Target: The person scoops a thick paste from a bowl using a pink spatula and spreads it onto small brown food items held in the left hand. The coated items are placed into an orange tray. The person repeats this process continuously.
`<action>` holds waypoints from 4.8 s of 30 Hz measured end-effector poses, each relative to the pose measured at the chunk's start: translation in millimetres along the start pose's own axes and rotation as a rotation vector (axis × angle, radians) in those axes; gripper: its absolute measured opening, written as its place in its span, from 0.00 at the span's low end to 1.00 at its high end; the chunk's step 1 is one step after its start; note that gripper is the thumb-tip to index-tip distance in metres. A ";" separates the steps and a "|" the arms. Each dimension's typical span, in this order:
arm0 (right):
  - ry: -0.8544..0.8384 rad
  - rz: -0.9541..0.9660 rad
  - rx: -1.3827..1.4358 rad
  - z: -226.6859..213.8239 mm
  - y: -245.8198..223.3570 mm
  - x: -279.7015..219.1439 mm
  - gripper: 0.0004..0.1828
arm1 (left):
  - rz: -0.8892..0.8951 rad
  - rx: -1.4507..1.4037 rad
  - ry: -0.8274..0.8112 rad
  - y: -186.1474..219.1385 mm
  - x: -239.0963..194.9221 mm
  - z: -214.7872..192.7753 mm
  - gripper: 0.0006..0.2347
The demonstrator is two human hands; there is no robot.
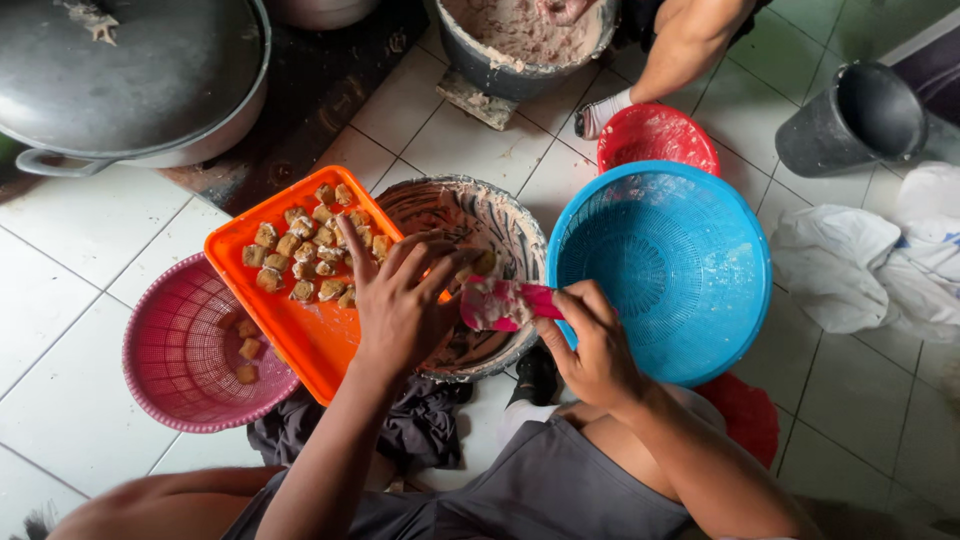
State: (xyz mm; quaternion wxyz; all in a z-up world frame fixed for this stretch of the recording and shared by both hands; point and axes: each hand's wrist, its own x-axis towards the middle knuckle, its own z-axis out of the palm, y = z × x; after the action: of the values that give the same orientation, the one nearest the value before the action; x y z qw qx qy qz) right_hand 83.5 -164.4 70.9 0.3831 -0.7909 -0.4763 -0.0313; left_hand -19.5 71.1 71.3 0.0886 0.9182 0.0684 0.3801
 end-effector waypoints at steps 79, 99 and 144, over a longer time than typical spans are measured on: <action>-0.389 0.887 0.921 22.5 24.1 7.0 0.13 | -0.458 -0.743 -0.062 15.2 -86.2 43.3 0.14; -0.100 0.446 0.650 25.9 21.5 -11.6 0.11 | -1.164 -1.581 -0.184 59.6 -57.3 72.4 0.07; 0.093 -0.075 -0.126 -4.2 19.2 -3.8 0.12 | -0.894 -1.780 -0.031 34.6 -56.0 53.5 0.15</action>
State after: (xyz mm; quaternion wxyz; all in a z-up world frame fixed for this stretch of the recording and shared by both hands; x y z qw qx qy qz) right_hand 97.7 -174.7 61.2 0.3530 -0.7928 -0.4840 -0.1123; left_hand -18.7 20.7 3.1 0.8807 0.4121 0.0967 0.2127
